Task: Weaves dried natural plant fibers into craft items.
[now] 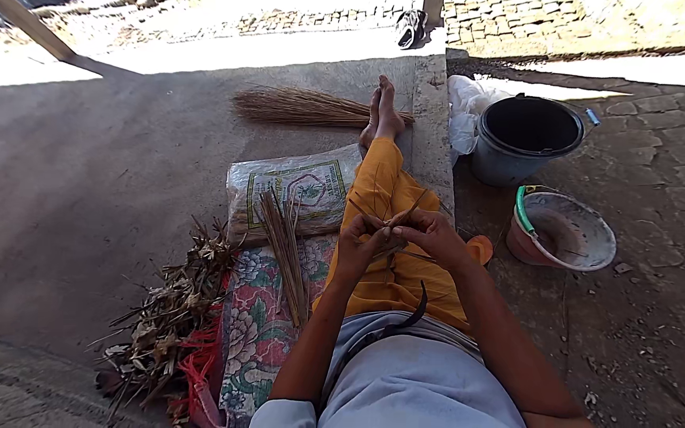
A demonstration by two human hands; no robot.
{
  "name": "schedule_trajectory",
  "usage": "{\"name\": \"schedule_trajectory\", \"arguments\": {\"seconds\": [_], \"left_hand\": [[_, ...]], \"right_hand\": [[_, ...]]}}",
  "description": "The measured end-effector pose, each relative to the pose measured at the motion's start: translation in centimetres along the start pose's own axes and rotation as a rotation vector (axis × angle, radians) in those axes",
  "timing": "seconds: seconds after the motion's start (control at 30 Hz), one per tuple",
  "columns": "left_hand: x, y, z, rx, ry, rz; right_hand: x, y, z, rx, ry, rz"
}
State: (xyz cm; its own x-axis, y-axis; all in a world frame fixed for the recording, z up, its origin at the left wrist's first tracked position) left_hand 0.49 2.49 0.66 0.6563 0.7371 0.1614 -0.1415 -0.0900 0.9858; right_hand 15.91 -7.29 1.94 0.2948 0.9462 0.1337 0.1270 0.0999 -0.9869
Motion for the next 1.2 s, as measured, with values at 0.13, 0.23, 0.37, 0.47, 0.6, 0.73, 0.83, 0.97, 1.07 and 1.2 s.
{"name": "schedule_trajectory", "arguments": {"seconds": [0.13,0.23,0.37,0.47,0.6,0.73,0.83,0.97,1.07,1.2], "left_hand": [[0.0,0.6,-0.1,-0.060,-0.050,-0.132],[0.1,0.4,-0.2,-0.094,0.001,-0.125],[0.1,0.4,0.4,-0.071,0.197,-0.147],[-0.1,0.1,0.4,0.004,0.178,-0.153],[-0.3,-0.1,0.7,-0.072,0.030,-0.107],[-0.3,-0.2,1.1,-0.220,0.125,-0.170],[-0.4,-0.3,1.2,-0.287,0.232,-0.160],[-0.4,-0.1,1.4,-0.341,0.313,-0.168],[-0.3,-0.1,1.5,-0.366,0.337,-0.159],[-0.2,-0.2,0.3,-0.167,0.218,-0.174]], "right_hand": [[0.2,0.2,0.0,0.030,0.063,0.028],[0.2,0.2,-0.1,0.097,0.098,0.059],[0.1,0.1,0.0,0.159,0.127,0.041],[0.1,0.0,0.2,0.188,0.134,0.025],[0.1,-0.1,0.5,0.181,0.151,0.081],[0.2,0.0,0.7,0.170,0.237,0.211],[0.2,0.0,0.6,0.182,0.248,0.277],[0.2,-0.3,0.4,0.207,0.237,0.284],[0.1,-0.3,0.3,0.228,0.246,0.265],[0.0,-0.2,0.2,0.192,0.293,0.174]]}}
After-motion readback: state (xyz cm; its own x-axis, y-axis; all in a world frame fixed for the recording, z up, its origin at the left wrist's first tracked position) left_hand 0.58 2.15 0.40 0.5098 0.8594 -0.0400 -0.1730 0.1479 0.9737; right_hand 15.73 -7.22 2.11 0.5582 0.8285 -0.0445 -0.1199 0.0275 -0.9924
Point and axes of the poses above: each hand's wrist, its own x-axis towards the middle knuckle, its own z-axis out of the palm, y = z × x, the point moved 1 cm from there along x, towards the middle knuckle, and after that the axes turned 5 degrees about -x, right-handed, at the moved point
